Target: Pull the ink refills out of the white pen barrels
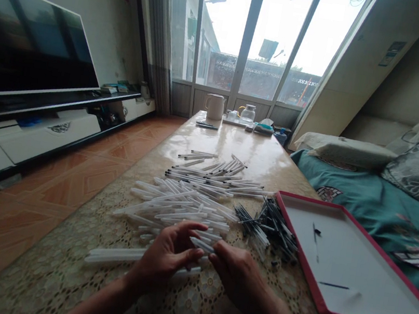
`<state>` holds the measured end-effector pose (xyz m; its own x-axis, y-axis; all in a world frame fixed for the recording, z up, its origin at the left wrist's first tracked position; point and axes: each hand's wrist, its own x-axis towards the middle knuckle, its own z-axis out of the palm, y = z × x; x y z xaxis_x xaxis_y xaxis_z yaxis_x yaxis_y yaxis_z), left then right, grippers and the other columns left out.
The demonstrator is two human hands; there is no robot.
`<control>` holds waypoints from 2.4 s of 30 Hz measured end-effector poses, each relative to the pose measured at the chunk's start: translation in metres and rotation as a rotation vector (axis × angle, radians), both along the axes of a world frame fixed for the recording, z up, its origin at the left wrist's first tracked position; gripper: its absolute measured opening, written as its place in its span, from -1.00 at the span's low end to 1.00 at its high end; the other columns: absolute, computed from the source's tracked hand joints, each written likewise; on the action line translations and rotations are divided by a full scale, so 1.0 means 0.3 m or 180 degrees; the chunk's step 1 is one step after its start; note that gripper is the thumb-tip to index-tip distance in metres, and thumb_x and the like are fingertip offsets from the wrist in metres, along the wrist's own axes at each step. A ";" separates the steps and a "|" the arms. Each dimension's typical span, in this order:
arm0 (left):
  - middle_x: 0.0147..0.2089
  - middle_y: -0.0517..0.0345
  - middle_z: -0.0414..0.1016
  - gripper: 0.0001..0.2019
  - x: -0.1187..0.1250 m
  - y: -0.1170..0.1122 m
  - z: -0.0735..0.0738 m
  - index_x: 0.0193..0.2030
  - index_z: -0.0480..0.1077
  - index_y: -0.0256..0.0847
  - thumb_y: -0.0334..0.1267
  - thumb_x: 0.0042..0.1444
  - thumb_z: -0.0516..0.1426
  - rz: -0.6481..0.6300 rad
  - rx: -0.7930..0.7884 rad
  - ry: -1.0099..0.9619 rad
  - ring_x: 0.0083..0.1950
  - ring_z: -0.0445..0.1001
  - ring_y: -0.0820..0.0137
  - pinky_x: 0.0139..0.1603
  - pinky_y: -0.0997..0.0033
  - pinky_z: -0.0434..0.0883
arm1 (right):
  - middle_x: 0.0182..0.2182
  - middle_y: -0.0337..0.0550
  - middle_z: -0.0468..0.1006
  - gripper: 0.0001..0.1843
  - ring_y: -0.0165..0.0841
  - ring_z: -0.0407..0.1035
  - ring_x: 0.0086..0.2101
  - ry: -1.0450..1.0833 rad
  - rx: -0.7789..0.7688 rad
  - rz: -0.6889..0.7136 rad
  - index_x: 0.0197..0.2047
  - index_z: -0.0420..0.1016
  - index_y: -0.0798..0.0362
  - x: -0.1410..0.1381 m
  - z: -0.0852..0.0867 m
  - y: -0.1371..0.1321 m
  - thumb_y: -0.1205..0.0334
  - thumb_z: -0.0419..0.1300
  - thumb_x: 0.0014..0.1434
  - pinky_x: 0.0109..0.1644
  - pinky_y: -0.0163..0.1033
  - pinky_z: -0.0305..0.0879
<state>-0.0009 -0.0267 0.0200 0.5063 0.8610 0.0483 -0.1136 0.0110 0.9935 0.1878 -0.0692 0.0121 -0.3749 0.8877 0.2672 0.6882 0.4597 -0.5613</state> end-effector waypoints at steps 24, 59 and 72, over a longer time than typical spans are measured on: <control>-0.57 0.18 0.54 -0.75 -0.057 0.064 -0.007 -0.31 0.52 -0.30 -0.18 -0.08 0.36 0.0542 -0.0637 -0.0497 -0.56 0.44 0.53 -0.51 0.61 0.36 | -0.64 -0.37 0.22 -0.57 -0.51 0.11 -0.64 0.1764 -0.0664 -0.0430 -0.36 0.35 0.09 0.055 -0.017 0.023 -0.06 -0.07 0.34 -0.58 -0.41 0.04; -0.58 0.17 0.55 -0.73 -0.055 0.072 -0.027 -0.33 0.51 -0.29 -0.15 -0.11 0.37 0.0614 -0.0681 -0.0426 -0.56 0.46 0.52 -0.51 0.62 0.38 | -0.59 -0.29 0.36 -0.63 -0.52 0.20 -0.64 0.1566 -0.0430 -0.0462 -0.43 0.32 0.06 0.054 -0.042 0.037 0.08 -0.05 0.35 -0.58 -0.43 0.11; -0.57 0.18 0.55 -0.73 -0.054 0.070 -0.022 -0.33 0.51 -0.28 -0.15 -0.10 0.36 0.0652 -0.0668 -0.0417 -0.56 0.46 0.50 -0.51 0.60 0.38 | -0.59 -0.29 0.39 -0.67 -0.52 0.19 -0.65 0.1471 -0.0347 -0.0502 -0.37 0.35 0.07 0.051 -0.039 0.036 0.06 -0.02 0.34 -0.56 -0.42 0.11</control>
